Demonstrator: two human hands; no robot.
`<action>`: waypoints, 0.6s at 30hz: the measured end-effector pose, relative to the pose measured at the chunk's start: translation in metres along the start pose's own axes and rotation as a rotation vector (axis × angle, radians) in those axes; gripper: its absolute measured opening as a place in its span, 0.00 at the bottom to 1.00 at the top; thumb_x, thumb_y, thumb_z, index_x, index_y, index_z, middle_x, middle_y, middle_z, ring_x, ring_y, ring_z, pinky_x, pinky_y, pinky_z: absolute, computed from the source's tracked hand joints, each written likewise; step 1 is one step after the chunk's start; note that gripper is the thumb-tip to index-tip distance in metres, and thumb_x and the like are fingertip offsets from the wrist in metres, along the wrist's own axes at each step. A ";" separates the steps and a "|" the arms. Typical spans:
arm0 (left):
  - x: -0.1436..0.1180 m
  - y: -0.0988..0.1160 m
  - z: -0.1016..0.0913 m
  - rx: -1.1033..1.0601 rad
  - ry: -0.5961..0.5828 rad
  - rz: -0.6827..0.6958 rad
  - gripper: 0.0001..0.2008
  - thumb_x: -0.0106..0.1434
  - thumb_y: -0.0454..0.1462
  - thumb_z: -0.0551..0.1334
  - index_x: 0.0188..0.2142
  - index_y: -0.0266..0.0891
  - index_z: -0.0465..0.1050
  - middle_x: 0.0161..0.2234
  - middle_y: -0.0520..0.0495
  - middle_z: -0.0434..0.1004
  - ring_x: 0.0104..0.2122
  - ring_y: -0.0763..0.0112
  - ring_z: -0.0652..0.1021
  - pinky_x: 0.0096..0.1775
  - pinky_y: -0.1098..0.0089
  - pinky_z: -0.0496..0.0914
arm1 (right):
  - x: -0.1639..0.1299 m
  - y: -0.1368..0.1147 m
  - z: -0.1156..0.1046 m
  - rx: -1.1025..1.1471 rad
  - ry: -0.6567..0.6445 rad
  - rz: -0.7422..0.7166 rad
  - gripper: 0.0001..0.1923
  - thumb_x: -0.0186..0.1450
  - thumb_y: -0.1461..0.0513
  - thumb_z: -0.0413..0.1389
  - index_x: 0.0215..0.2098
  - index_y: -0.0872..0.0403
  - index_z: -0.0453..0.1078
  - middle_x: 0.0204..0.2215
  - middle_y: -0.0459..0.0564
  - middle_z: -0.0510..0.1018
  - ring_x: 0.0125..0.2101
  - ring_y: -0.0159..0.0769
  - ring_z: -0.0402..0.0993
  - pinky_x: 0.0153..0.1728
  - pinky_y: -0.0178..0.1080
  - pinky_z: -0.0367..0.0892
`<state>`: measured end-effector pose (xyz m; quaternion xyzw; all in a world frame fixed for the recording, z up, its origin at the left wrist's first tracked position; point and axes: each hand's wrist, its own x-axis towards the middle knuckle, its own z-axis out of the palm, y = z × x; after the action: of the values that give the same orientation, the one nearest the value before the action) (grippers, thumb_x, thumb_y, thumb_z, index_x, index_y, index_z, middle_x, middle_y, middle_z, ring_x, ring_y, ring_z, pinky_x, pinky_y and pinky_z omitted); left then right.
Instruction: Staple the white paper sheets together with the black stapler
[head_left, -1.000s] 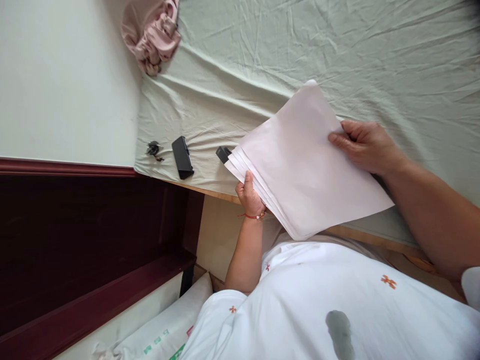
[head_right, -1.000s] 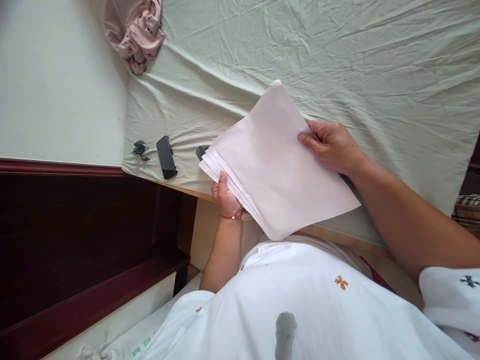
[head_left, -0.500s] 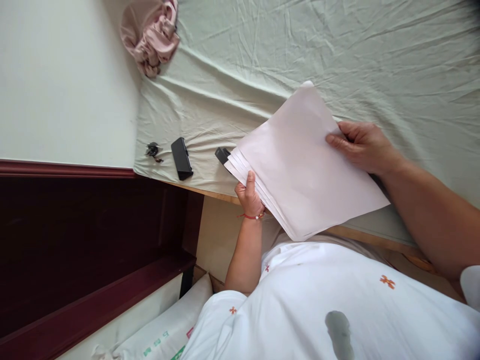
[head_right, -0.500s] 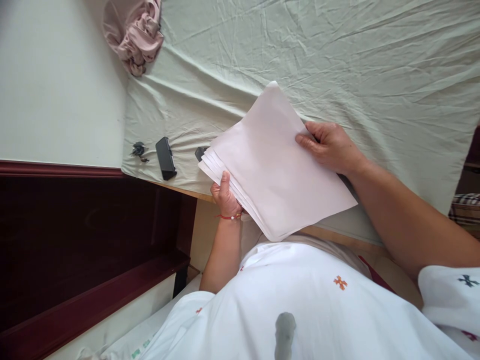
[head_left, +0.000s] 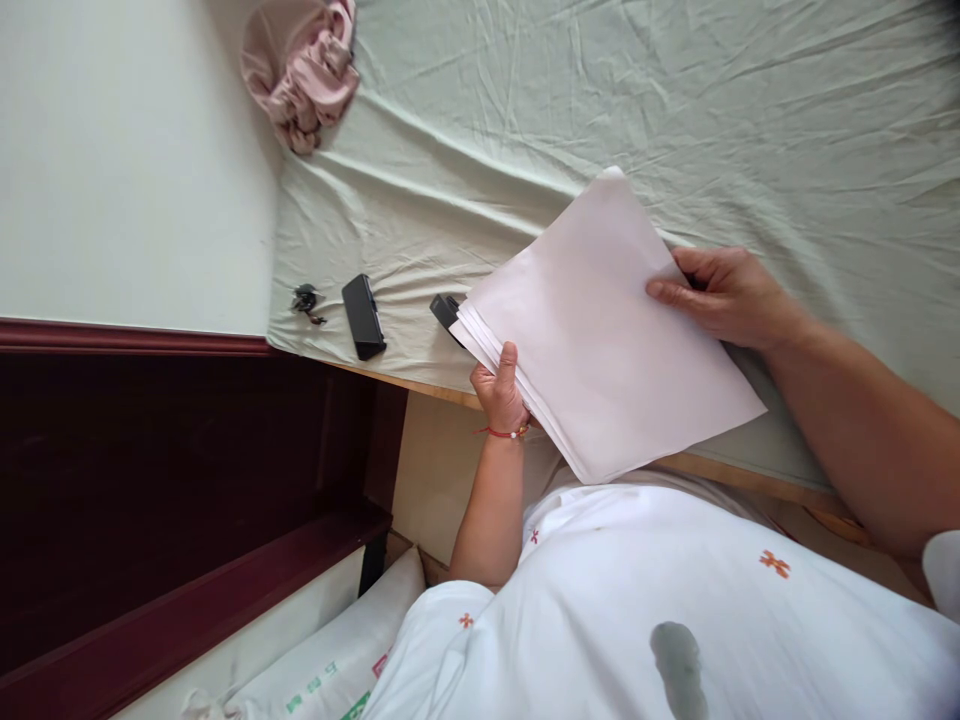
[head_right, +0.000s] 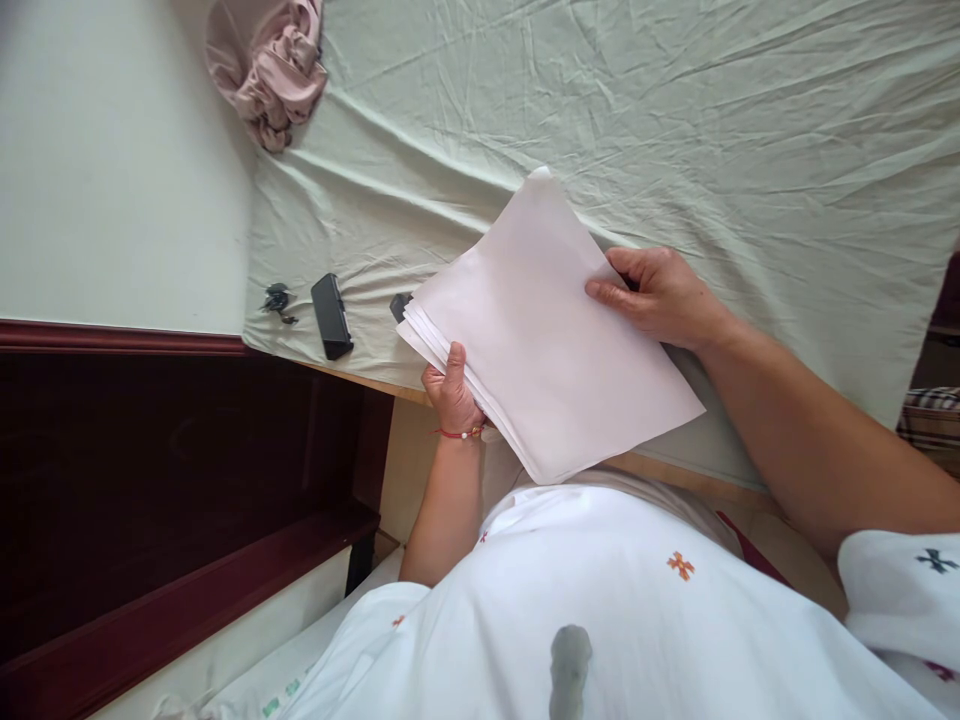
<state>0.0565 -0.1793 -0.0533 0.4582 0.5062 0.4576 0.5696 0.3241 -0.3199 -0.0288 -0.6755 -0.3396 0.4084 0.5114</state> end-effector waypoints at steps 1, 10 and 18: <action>0.000 0.000 0.000 -0.004 -0.009 0.003 0.31 0.46 0.59 0.87 0.40 0.41 0.89 0.42 0.46 0.92 0.46 0.59 0.90 0.51 0.65 0.83 | 0.000 0.001 0.000 -0.018 0.003 -0.010 0.30 0.63 0.35 0.75 0.33 0.46 0.70 0.25 0.47 0.67 0.31 0.42 0.66 0.28 0.44 0.62; 0.002 0.006 -0.001 -0.085 0.074 0.020 0.24 0.48 0.51 0.87 0.41 0.45 0.90 0.46 0.45 0.94 0.55 0.55 0.90 0.59 0.62 0.83 | 0.002 -0.004 0.001 0.076 -0.081 0.027 0.25 0.63 0.39 0.75 0.35 0.48 0.76 0.29 0.48 0.77 0.31 0.40 0.71 0.27 0.42 0.64; 0.008 0.033 -0.007 -0.101 0.143 0.127 0.28 0.61 0.50 0.81 0.58 0.46 0.87 0.61 0.43 0.90 0.70 0.52 0.82 0.71 0.56 0.77 | -0.004 -0.005 -0.006 0.355 -0.214 0.116 0.31 0.60 0.34 0.76 0.43 0.47 0.84 0.38 0.51 0.88 0.32 0.42 0.82 0.29 0.41 0.73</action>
<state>0.0485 -0.1660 -0.0220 0.4264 0.4917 0.5493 0.5241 0.3270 -0.3249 -0.0227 -0.5463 -0.2752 0.5598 0.5590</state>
